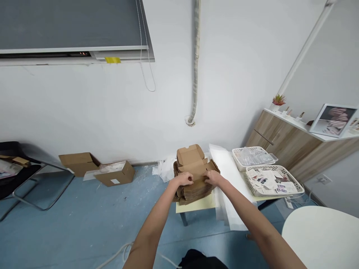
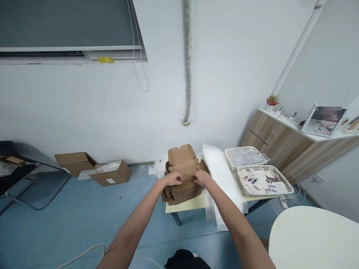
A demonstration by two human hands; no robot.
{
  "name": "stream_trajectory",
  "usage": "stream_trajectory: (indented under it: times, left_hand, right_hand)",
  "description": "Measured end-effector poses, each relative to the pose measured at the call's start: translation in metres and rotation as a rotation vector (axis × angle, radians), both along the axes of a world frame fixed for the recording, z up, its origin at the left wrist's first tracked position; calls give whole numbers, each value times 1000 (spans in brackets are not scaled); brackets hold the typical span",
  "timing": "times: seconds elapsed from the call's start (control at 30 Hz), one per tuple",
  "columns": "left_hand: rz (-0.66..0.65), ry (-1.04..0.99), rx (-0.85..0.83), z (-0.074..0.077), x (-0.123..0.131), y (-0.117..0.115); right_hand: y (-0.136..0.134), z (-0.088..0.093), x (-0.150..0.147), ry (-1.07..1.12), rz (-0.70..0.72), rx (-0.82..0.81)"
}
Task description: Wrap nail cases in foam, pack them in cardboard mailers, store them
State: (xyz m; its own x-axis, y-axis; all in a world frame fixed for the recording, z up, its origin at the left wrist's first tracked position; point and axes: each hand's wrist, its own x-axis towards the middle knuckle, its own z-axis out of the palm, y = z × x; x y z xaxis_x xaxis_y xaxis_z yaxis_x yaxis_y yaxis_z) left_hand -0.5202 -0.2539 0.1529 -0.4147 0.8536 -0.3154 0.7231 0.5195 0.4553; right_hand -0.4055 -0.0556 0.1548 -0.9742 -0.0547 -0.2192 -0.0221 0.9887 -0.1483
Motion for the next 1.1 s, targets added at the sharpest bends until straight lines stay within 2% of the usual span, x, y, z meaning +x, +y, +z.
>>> stream_trajectory:
  times: [0.13, 0.23, 0.33, 0.43, 0.57, 0.7, 0.83, 0.9, 0.97, 1.1]
  left_hand:
    - [8, 88, 19, 4, 13, 4]
    - [12, 152, 50, 18, 18, 3]
    - [23, 207, 105, 44, 17, 1]
    - [53, 275, 235, 75, 20, 4]
    - [-15, 322, 421, 111, 44, 27]
    - [-160, 349, 575, 134, 94, 78]
    - [-398, 284, 659, 140, 167, 143]
    - [-505, 246, 697, 134, 210, 175]
    - [-604, 209, 739, 122, 257, 204]
    - [-794, 123, 802, 82, 358, 249]
  right_hand:
    - [-8, 7, -3, 52, 65, 120]
    - [-9, 15, 0, 100, 54, 145]
    - [-4, 33, 5, 241, 37, 154]
    - [7, 58, 15, 447, 64, 162]
    - [34, 94, 54, 683, 11, 156]
    - [69, 119, 132, 804, -120, 220]
    - [100, 126, 238, 788, -299, 315]
    - [111, 124, 296, 766, -399, 346]
    - [117, 117, 356, 747, -503, 375]
    - [117, 87, 476, 688, -688, 398]
